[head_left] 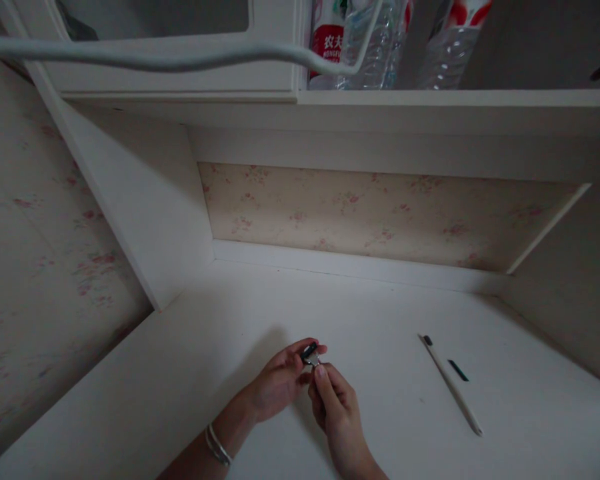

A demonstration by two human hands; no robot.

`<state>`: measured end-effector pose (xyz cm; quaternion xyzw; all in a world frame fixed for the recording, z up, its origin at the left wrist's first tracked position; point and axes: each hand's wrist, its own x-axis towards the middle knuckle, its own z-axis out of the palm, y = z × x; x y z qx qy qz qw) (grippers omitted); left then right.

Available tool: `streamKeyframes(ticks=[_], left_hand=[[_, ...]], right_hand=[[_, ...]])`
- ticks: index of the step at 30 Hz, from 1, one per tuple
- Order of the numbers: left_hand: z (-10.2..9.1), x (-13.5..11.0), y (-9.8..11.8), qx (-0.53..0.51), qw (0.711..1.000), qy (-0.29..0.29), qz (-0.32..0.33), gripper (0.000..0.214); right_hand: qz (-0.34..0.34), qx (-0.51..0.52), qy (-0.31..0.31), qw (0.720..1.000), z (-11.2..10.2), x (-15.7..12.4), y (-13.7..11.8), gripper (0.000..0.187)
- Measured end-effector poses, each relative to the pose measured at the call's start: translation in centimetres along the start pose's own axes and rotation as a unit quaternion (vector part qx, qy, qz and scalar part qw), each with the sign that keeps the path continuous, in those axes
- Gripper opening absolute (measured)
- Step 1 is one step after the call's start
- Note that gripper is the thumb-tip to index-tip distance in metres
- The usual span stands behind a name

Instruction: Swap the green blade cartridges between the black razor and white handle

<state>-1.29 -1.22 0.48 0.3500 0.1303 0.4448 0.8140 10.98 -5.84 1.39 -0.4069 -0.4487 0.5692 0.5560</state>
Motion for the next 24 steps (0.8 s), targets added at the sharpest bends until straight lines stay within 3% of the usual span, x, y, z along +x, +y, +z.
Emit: streamKeyframes(ticks=[24], left_hand=[[-0.83, 0.13, -0.22, 0.021, 1.0, -0.01, 0.01, 0.039]], right_hand=[[-0.047, -0.09, 0.016, 0.995, -0.47, 0.09, -0.3, 0.041]])
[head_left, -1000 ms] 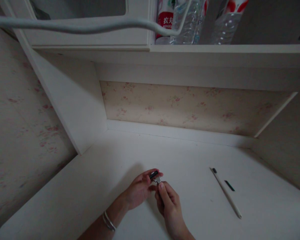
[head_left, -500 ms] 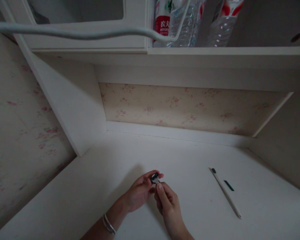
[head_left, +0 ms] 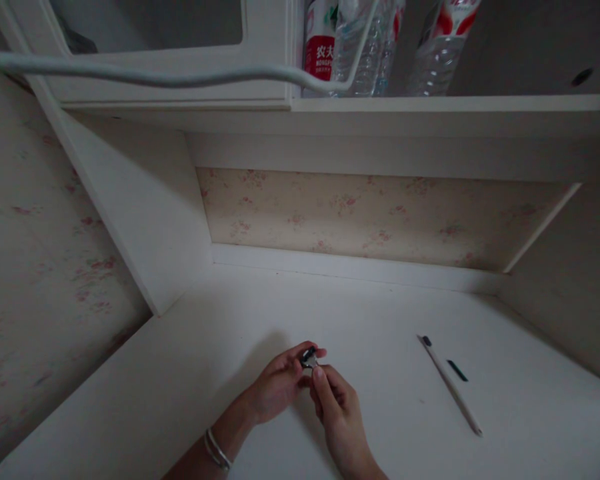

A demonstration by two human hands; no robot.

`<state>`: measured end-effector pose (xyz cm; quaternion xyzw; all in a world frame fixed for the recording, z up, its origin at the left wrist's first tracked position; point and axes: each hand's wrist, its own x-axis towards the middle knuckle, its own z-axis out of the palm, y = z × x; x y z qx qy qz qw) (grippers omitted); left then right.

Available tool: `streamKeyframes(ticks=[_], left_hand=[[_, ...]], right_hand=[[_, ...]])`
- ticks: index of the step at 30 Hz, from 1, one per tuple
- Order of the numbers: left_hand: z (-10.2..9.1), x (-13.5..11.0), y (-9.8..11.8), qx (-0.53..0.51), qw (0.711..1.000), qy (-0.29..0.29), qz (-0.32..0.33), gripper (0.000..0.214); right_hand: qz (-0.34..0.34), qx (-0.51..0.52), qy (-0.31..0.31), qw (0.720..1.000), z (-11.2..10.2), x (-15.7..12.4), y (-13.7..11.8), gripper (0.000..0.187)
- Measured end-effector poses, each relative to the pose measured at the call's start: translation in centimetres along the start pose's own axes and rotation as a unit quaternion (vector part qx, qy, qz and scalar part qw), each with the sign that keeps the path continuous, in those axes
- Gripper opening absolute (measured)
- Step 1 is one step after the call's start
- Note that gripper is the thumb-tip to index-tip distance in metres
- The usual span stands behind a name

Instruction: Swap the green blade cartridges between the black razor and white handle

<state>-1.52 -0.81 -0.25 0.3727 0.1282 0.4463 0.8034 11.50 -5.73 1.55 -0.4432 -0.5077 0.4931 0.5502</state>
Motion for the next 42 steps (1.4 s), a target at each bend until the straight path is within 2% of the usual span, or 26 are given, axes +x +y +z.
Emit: streamKeyframes(ticks=[7, 11, 17, 32, 38, 42], left_hand=[[0.5, -0.1, 0.2, 0.005, 1.0, 0.004, 0.006, 0.04], [0.9, -0.2, 0.0, 0.006, 1.0, 0.017, 0.011, 0.038], [0.6, -0.1, 0.0, 0.006, 0.999, 0.024, 0.023, 0.041], [-0.1, -0.1, 0.1, 0.015, 0.999, -0.006, 0.028, 0.041], [-0.3, 0.0, 0.4, 0.055, 0.997, -0.019, 0.042, 0.04], [-0.6, 0.0, 0.6, 0.102, 0.993, -0.027, 0.049, 0.042]], right_hand=[[-0.009, -0.015, 0.011, 1.0, 0.1, -0.1, 0.2, 0.039], [-0.043, -0.05, 0.029, 0.997, 0.2, -0.3, -0.1, 0.036], [-0.072, -0.086, 0.021, 0.993, 0.1, -0.4, -0.6, 0.035], [-0.017, -0.07, 0.017, 0.997, 0.2, -0.1, -0.5, 0.046], [-0.012, -0.083, 0.013, 0.996, -0.1, 0.1, -0.4, 0.043], [-0.011, -0.083, -0.015, 0.996, -0.5, 0.2, -0.2, 0.043]])
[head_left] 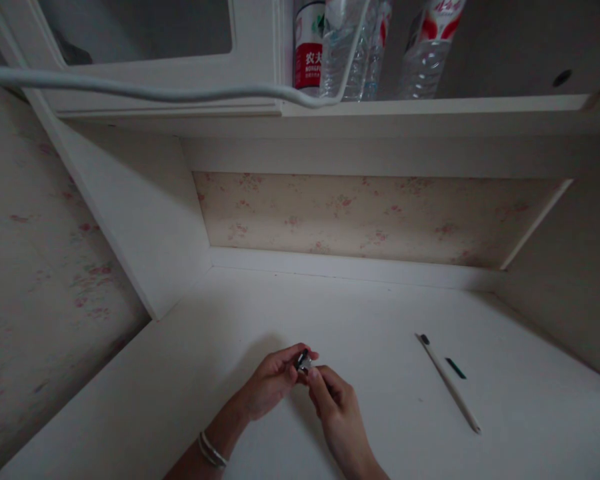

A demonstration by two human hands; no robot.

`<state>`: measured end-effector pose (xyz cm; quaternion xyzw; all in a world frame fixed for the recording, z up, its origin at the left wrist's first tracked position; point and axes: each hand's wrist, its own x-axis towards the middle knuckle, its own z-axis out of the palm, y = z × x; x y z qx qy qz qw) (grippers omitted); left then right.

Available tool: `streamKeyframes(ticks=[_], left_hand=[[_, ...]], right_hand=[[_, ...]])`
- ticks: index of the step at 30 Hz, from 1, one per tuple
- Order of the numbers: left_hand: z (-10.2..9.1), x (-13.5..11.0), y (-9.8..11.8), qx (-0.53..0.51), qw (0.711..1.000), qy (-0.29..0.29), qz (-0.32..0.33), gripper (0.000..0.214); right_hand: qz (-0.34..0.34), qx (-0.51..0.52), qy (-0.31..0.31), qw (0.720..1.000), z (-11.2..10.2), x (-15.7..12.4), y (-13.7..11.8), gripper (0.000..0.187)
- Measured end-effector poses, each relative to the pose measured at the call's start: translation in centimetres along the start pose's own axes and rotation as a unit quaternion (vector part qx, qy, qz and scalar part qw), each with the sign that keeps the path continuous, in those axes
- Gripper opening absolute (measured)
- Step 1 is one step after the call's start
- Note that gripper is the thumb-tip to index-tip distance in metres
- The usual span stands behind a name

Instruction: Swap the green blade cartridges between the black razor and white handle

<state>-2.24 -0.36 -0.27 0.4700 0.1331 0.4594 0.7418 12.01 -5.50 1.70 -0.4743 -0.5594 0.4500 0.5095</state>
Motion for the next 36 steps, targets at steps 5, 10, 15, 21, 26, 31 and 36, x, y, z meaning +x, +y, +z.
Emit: streamKeyframes(ticks=[5, 10, 15, 21, 26, 31, 36], left_hand=[[-0.3, -0.1, 0.0, 0.041, 0.999, 0.0, -0.008, 0.046], [-0.6, -0.1, 0.2, 0.078, 0.997, -0.009, -0.019, 0.049], [-0.7, -0.2, 0.6, 0.104, 0.994, -0.016, -0.022, 0.05], [-1.0, -0.2, 1.4, 0.179, 0.983, -0.019, -0.029, 0.055], [-1.4, -0.1, 1.7, 0.227, 0.973, -0.027, -0.038, 0.051], [-1.7, -0.2, 0.8, 0.182, 0.983, -0.014, -0.036, 0.053], [-2.1, -0.3, -0.2, 0.129, 0.991, 0.005, -0.024, 0.05]], right_hand=[[0.007, 0.006, -0.007, 1.0, -0.2, 0.1, 0.2, 0.044], [0.009, 0.018, -0.022, 1.0, -0.2, 0.2, 0.1, 0.044], [0.023, 0.038, -0.043, 0.998, -0.1, 0.1, 0.0, 0.041], [0.039, 0.039, -0.068, 0.996, -0.5, 0.4, -0.3, 0.042], [0.031, 0.02, -0.086, 0.996, -1.0, 0.7, -0.6, 0.042], [0.034, 0.016, -0.079, 0.996, -1.0, 0.6, -0.5, 0.042], [0.057, 0.047, -0.08, 0.994, -0.9, 0.6, -0.5, 0.044]])
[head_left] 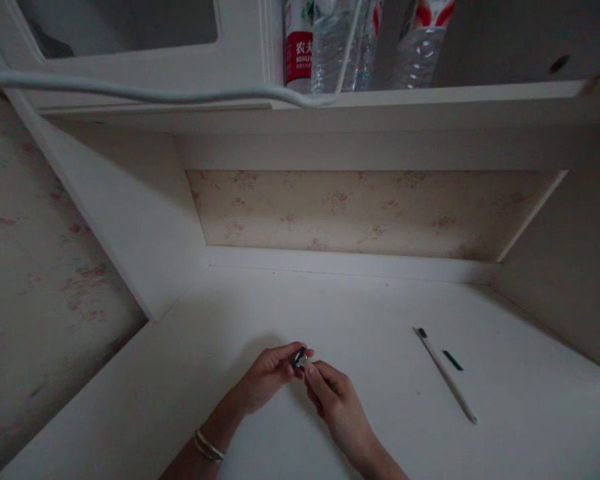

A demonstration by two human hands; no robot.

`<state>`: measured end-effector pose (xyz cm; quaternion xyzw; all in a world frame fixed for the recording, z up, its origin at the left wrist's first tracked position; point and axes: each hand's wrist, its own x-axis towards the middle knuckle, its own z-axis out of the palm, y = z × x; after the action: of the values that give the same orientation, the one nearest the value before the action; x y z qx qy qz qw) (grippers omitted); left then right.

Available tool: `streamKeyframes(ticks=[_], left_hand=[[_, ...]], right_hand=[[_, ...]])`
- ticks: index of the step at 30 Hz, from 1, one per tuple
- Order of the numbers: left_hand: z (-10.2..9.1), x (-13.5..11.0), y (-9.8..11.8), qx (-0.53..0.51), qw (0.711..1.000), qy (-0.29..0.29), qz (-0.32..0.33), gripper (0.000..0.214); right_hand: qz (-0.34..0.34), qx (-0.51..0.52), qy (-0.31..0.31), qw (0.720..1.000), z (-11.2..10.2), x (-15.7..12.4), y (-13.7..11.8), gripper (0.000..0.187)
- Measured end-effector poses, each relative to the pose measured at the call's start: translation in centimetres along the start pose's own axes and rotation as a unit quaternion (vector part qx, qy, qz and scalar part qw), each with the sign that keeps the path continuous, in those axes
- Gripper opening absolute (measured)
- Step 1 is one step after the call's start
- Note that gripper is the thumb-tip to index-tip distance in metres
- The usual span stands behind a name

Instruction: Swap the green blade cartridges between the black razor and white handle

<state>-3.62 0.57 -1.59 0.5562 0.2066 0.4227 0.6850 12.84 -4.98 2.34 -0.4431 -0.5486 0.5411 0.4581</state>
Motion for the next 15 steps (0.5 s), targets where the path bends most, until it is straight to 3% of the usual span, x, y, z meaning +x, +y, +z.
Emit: streamKeyframes(ticks=[8, 15], left_hand=[[-0.3, -0.2, -0.2, -0.015, 1.0, -0.022, -0.011, 0.051], [0.2, -0.1, 1.4, 0.035, 0.998, -0.05, -0.019, 0.052]], right_hand=[[0.028, 0.035, -0.056, 0.997, -0.6, 0.1, -0.9, 0.046], [0.077, 0.116, -0.122, 0.983, -1.2, 0.3, -1.6, 0.046]])
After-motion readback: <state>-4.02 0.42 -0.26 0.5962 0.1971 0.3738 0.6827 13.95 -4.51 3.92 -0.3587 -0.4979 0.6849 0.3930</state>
